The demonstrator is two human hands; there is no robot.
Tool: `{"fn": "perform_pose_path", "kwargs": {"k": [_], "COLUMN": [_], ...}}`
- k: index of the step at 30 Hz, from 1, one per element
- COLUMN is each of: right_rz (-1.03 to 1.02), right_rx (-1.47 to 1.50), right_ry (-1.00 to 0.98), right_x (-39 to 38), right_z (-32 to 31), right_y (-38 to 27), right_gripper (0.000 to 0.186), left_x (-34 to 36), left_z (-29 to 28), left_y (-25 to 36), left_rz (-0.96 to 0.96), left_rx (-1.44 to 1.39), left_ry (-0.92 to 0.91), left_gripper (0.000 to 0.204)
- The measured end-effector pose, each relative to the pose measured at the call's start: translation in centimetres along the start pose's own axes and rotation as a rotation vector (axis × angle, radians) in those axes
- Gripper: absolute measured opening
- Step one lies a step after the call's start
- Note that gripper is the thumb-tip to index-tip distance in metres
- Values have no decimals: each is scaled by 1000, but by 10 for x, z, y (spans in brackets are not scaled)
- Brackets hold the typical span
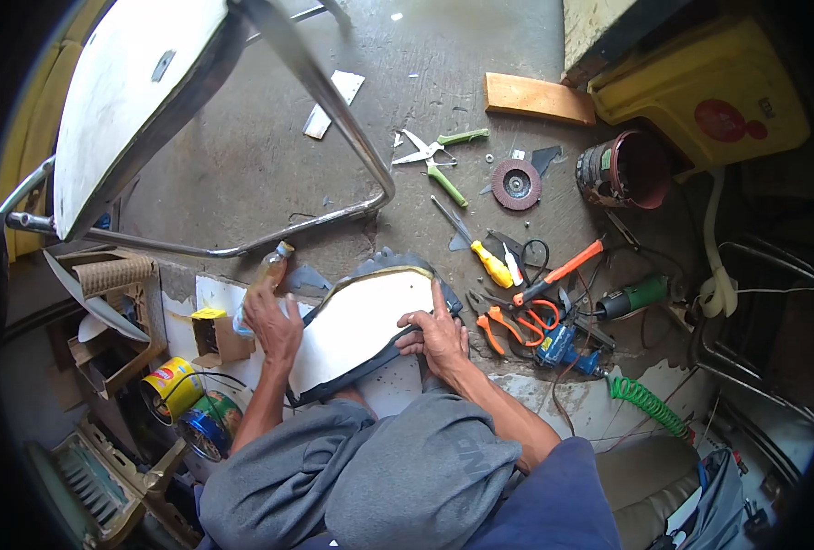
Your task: The person prepares and attaches a black fabric cover to a furniture component. They trim the fabric using a knife, apply adhesive from a small bottle, press the fabric edges onto the foam, and then secure the assembly onto a metal chair frame using a screwdriver.
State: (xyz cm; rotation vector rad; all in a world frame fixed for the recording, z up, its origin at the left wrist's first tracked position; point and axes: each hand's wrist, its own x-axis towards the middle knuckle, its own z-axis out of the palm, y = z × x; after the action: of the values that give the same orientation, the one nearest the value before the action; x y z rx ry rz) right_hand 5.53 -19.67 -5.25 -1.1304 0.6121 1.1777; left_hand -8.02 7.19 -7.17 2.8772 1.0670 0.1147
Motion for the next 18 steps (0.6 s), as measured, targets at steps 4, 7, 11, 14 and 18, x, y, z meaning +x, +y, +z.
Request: {"fn": "perform_pose_path", "kwargs": {"k": [4,7,11,14,18], "right_rz": [4,-5,32,50,44], "right_rx": [-206,-314,-507,-674,-859], "right_ry": [42,22,-7,-82,-182], "right_x": [6,21,22,20,12], "right_z": [15,22,50,67,85], "right_y": [1,6,-3,-2,0], "right_gripper": [102,102,101,101,97], "left_x": [-26,-28,-26,-29,-32], "left_z": [9,12,11,5,0], "left_y": [3,-5,-8,-7,-5], "left_rz": [-122,-123,-79,-85,-134], "left_rx": [-392,-517,-557,-601,-658], "left_ry": [-397,-469,-446,-417,-416], "left_gripper": [35,31,28,27,26]}}
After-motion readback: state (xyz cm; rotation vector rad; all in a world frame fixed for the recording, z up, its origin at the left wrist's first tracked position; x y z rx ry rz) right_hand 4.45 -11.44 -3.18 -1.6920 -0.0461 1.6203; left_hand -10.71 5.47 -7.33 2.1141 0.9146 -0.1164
